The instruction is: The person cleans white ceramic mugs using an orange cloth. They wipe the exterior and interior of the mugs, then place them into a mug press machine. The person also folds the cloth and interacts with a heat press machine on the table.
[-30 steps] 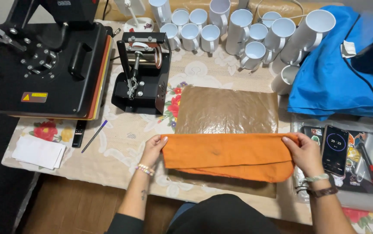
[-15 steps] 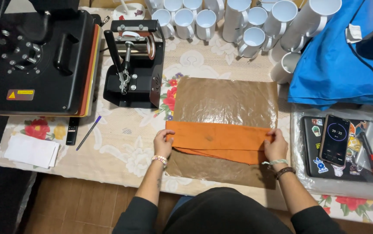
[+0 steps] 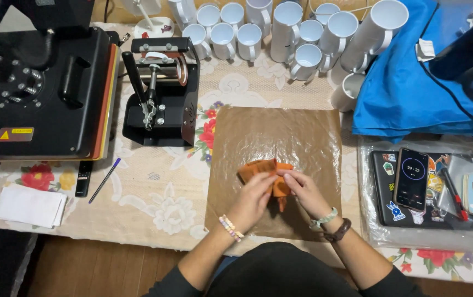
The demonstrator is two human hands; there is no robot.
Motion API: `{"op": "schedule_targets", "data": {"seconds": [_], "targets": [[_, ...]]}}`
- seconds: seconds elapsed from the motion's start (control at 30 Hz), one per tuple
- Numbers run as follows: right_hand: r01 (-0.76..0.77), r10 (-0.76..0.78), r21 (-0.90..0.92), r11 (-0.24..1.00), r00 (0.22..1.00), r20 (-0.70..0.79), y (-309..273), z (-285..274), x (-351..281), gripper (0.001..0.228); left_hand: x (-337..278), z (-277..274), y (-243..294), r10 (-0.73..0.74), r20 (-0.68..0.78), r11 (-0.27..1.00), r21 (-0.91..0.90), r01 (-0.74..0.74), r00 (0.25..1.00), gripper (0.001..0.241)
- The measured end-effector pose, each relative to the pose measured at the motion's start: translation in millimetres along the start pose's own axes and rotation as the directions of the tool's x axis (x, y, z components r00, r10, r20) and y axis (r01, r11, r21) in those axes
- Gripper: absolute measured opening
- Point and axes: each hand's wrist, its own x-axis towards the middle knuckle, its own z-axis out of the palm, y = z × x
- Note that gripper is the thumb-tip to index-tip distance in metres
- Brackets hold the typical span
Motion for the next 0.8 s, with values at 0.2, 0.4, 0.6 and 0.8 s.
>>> {"op": "schedule_targets", "data": {"seconds": [0.2, 0.4, 0.6, 0.8], "targets": [[0.045, -0.047, -0.049, 0.998, 0.998, -0.032, -18.4, 3.1, -14.4, 0.029, -3.7, 20.8, -10.3, -0.094, 0.196, 0.973, -0.188, 0.131, 0.976, 0.052], [0.271, -0.247, -0.429, 0.862, 0.963, 0.111, -35.8, -2.0, -38.2, 0.019, 0.0, -11.8, -7.5, 0.02, 0.057, 0.996, -0.084, -0.015, 0.998, 0.072], [0.49, -0.408, -0.472, 0.733, 0.872, 0.272, -81.4, 6.0, -60.7, 0.021, 1.6, -11.9, -7.0, 0.027, 0.276, 0.999, 0.033, -0.038, 0.961, 0.062], [0.566, -0.464, -0.427, 0.705, 0.823, 0.326, -75.5, 8.6, -63.3, 0.017, -5.5, -6.4, -1.2, -0.194, 0.277, 0.98, 0.01, 0.199, 0.941, 0.033]]}}
